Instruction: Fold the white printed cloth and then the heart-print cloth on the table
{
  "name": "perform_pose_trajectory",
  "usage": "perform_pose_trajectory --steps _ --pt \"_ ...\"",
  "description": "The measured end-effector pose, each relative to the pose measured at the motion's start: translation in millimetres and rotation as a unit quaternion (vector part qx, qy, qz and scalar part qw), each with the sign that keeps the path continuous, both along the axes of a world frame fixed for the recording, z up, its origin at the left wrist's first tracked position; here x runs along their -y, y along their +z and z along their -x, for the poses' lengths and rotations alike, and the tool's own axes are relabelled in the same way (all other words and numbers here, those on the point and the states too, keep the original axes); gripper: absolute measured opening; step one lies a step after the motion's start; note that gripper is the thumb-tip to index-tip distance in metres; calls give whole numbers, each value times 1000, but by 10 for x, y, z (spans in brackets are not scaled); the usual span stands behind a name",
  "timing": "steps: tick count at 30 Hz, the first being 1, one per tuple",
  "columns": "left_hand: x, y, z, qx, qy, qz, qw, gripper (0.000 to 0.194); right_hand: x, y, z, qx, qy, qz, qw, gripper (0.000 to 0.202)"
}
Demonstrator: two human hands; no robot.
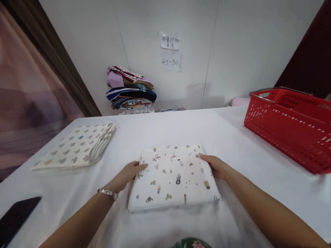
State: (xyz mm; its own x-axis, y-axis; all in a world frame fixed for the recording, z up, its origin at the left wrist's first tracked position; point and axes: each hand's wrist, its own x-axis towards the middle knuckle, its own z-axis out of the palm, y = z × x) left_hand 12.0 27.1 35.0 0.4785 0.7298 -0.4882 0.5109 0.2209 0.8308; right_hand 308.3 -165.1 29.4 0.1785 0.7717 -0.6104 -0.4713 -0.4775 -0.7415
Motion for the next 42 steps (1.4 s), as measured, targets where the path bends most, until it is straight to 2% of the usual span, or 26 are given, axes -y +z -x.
perform_pose_trajectory --steps 3,7,12,14,17,19,21,22,24,26,28,30,32,34,36,38,42 --pt "30 -21 -13 12 29 -20 999 48 -38 15 27 -30 8 -13 999 37" --pt "-38 40 -100 35 45 -77 995 46 2 -9 80 11 -49 -100 994 34" --pt "-477 295 -350 23 30 -217 976 47 42 -90 247 54 -102 -105 988 36" --pt "-647 323 -442 -20 17 -216 976 50 46 -125 307 60 -90 -85 991 38" --pt "-765 232 -516 -89 -1 -185 979 52 62 -146 300 58 -47 -59 995 37" --pt "-773 134 -511 -80 -15 -185 979 48 75 -140 210 75 -22 -39 996 40" --pt "-762 61 -455 -59 -21 -206 977 44 66 -133 63 146 -25 -10 989 52" --pt "-754 43 -406 -56 -17 -223 973 44 45 -132 -23 203 -39 2 978 60" --pt "-723 48 -268 -64 8 -276 959 43 -46 -130 -194 338 -68 2 939 70" --pt "-646 93 -90 -56 50 -342 937 40 -205 -113 -326 460 -60 -28 885 64" --pt "-492 145 102 -26 93 -379 920 37 -419 -69 -392 526 1 -60 849 51" --pt "-256 167 274 16 123 -330 936 35 -661 -1 -394 535 86 -57 839 47" --pt "33 144 401 61 141 -185 971 35 -899 73 -359 527 165 -27 833 51" --pt "317 86 471 103 160 -10 982 37 -1106 129 -320 527 217 -4 822 54" --pt "537 17 482 157 167 129 965 37 -1269 156 -294 525 254 -5 812 53" --pt "669 -39 444 210 170 213 939 34 -1388 158 -288 512 279 5 812 55" --pt "753 -86 322 285 186 270 901 30 -1508 137 -320 420 305 78 851 69"
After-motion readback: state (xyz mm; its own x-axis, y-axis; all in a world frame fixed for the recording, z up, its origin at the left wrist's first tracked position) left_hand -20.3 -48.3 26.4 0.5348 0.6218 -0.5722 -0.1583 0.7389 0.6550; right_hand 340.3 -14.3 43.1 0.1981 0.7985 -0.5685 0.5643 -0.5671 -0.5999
